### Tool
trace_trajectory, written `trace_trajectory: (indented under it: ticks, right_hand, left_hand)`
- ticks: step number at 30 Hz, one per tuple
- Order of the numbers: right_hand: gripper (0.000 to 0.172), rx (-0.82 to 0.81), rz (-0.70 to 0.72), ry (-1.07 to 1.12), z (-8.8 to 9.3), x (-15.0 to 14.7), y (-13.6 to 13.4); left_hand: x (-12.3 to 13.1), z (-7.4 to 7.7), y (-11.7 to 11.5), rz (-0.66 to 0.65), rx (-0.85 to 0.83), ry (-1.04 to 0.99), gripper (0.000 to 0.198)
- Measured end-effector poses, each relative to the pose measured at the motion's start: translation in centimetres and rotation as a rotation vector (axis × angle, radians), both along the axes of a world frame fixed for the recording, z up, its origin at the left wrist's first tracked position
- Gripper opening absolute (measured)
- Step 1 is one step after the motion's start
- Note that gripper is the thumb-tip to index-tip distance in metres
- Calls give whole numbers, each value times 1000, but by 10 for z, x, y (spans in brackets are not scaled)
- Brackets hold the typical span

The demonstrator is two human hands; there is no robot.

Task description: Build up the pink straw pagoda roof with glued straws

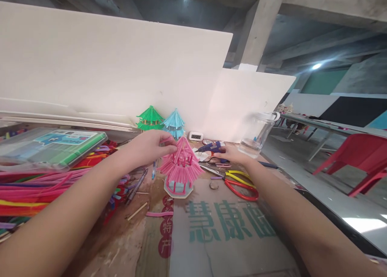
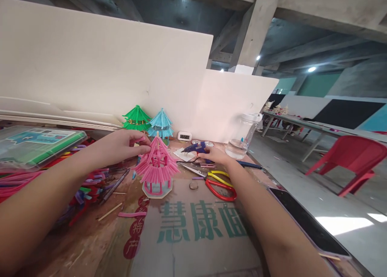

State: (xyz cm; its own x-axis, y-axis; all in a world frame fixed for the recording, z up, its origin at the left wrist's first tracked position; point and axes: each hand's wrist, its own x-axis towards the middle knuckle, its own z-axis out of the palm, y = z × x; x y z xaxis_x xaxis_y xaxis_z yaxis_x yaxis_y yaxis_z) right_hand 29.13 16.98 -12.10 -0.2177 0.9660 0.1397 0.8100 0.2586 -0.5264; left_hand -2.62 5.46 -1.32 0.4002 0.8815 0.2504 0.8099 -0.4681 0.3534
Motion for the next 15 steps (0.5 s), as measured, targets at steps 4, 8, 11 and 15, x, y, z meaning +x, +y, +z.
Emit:
trace_trajectory:
  ticks: [4,8,11,15]
  right_hand:
    - [38,73,-35,-79,11,30,-27]
    - [36,59,17,-160,14,48,-70]
    - [41,12,182,-234,11,43,-99]
    - [56,82,250,-327,6,27,-114]
  left_hand:
    - [-8,4,2,16,5,-9,33]
    - [-21,4,10,76,-12,-55,40]
    - [-29,1,17,-51,-132,-45,49]
    - [-32,-3,19,-173,-261,46,55]
